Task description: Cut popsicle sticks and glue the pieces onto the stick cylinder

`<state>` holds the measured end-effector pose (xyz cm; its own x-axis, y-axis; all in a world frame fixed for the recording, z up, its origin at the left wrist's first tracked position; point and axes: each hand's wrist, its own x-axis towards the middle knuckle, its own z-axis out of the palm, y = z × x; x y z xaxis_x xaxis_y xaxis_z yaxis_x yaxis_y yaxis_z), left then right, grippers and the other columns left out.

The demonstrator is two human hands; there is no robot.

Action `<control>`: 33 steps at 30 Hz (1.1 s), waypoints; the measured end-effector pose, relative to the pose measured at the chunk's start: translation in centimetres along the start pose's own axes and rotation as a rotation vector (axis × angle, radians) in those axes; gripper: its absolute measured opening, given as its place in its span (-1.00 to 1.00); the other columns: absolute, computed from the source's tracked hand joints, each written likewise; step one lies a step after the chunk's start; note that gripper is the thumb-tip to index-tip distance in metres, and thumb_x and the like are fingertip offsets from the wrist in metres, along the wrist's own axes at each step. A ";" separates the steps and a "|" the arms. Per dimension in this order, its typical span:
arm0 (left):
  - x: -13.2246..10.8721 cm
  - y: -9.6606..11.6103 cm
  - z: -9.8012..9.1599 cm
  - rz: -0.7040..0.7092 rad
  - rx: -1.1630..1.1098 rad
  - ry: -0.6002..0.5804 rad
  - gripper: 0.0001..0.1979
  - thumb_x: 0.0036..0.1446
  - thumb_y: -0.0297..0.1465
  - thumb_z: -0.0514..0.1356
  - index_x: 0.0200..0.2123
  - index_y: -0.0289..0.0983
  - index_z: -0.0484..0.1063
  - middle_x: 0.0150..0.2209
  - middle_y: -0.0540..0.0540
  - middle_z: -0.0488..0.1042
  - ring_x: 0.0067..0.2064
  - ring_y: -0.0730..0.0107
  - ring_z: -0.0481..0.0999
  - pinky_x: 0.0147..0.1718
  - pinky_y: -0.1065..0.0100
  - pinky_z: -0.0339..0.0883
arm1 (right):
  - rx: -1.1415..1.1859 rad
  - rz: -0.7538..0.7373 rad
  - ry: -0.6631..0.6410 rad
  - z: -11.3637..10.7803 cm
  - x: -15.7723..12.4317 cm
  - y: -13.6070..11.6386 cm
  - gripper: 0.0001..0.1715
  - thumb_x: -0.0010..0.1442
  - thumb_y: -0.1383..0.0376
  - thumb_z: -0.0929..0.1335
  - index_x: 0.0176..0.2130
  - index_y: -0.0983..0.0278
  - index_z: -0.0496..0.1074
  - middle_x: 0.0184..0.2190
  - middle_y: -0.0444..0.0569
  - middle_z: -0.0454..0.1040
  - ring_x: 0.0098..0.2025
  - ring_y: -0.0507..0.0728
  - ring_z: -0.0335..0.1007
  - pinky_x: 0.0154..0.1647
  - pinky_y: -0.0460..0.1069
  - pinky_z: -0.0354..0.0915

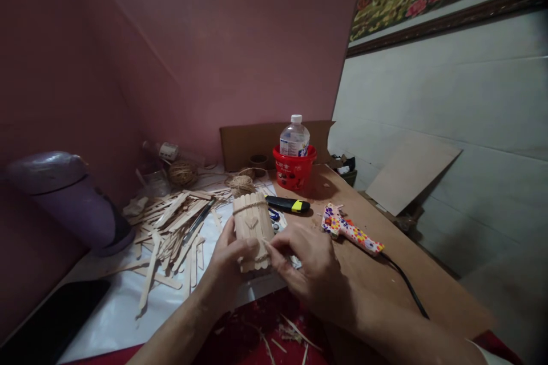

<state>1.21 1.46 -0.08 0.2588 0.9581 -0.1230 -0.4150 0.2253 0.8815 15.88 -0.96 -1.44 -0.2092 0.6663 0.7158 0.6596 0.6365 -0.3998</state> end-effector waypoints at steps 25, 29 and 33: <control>0.1 -0.2 -0.7 0.076 -0.014 -0.003 -0.56 -0.12 -0.48 0.21 -0.08 -0.26 0.28 -0.35 -0.06 0.41 -0.41 0.38 0.42 -0.48 0.40 0.32 | 0.065 0.002 0.049 0.4 -0.6 -0.7 -0.90 0.19 0.44 0.26 -0.29 0.30 0.35 -0.44 -0.07 0.40 -0.38 0.08 0.30 -0.37 -0.01 0.17; 0.2 -0.1 -0.6 0.067 -0.047 -0.012 -0.53 -0.14 -0.49 0.22 -0.07 -0.27 0.27 -0.36 -0.07 0.42 -0.43 0.40 0.41 -0.47 0.40 0.33 | 0.015 -0.090 -0.009 0.4 -0.9 -0.5 -0.71 0.17 0.47 0.24 -0.10 0.29 0.36 -0.35 -0.02 0.42 -0.29 0.14 0.32 -0.31 0.03 0.23; 0.1 -0.3 -0.7 0.078 -0.071 -0.015 -0.56 -0.14 -0.50 0.22 -0.11 -0.26 0.28 -0.35 -0.05 0.43 -0.42 0.43 0.41 -0.44 0.41 0.32 | -0.110 -0.198 -0.088 0.2 -1.0 -0.3 -0.65 0.13 0.44 0.25 -0.05 0.32 0.36 -0.33 0.05 0.41 -0.29 0.19 0.30 -0.37 0.07 0.27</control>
<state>0.79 1.65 -0.66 0.2358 0.9706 -0.0481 -0.4946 0.1625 0.8538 15.71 -1.70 -2.15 -0.4010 0.5670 0.7195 0.6729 0.7153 -0.1886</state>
